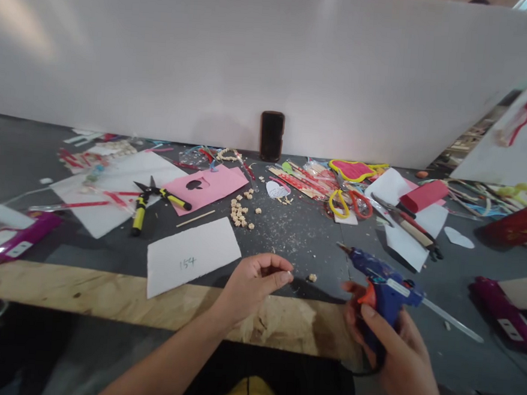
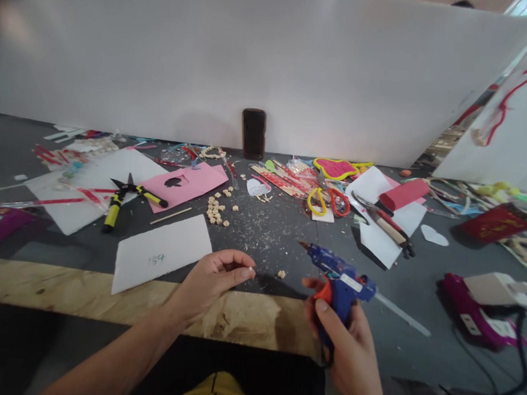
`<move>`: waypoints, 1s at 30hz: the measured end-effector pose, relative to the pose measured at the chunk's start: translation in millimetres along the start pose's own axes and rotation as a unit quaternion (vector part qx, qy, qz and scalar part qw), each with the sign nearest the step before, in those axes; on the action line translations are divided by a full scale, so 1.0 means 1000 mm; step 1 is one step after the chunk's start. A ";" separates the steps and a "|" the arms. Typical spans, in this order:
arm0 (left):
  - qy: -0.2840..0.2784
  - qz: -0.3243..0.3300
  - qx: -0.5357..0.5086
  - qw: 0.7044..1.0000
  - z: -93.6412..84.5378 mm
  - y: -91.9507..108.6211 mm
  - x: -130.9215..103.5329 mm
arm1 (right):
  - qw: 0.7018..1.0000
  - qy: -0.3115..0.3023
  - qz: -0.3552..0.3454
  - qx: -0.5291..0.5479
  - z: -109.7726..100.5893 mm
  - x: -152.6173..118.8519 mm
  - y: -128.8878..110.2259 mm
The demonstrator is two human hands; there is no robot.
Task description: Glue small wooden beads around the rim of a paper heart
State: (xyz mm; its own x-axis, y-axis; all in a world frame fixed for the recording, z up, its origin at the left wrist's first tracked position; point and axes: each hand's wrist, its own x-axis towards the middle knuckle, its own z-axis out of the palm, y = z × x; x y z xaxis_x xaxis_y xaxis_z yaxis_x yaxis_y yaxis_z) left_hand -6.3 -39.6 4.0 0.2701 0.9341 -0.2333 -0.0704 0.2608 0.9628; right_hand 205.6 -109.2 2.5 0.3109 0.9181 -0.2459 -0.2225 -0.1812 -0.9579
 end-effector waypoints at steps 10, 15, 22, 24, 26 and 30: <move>0.022 0.028 -0.064 0.997 0.003 -0.003 0.000 | 0.968 -0.116 -0.132 -0.178 0.011 -0.026 0.003; 0.019 0.031 -0.105 0.994 0.003 -0.005 0.001 | 0.960 -0.116 -0.139 -0.212 0.014 -0.031 0.000; 0.021 0.029 -0.118 0.992 0.002 -0.004 0.000 | 0.965 -0.113 -0.126 -0.202 0.017 -0.033 0.004; 0.020 0.026 -0.124 0.992 0.002 -0.003 0.000 | 0.969 -0.106 -0.117 -0.188 0.018 -0.033 0.005; 0.022 0.021 -0.129 0.991 0.002 -0.002 0.000 | 0.974 -0.091 -0.105 -0.180 0.019 -0.034 0.005; 0.026 0.016 -0.142 0.989 0.003 -0.002 0.000 | 0.972 -0.084 -0.110 -0.189 0.019 -0.034 0.005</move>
State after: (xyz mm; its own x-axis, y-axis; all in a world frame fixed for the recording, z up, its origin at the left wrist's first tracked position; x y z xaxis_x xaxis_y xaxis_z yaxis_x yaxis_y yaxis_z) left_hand -3.2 -40.5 1.9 0.2131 0.9527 -0.2165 -0.3479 0.2810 0.8944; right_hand 176.3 -134.8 8.6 0.1505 0.9881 -0.0318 0.1979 -0.0616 -0.9783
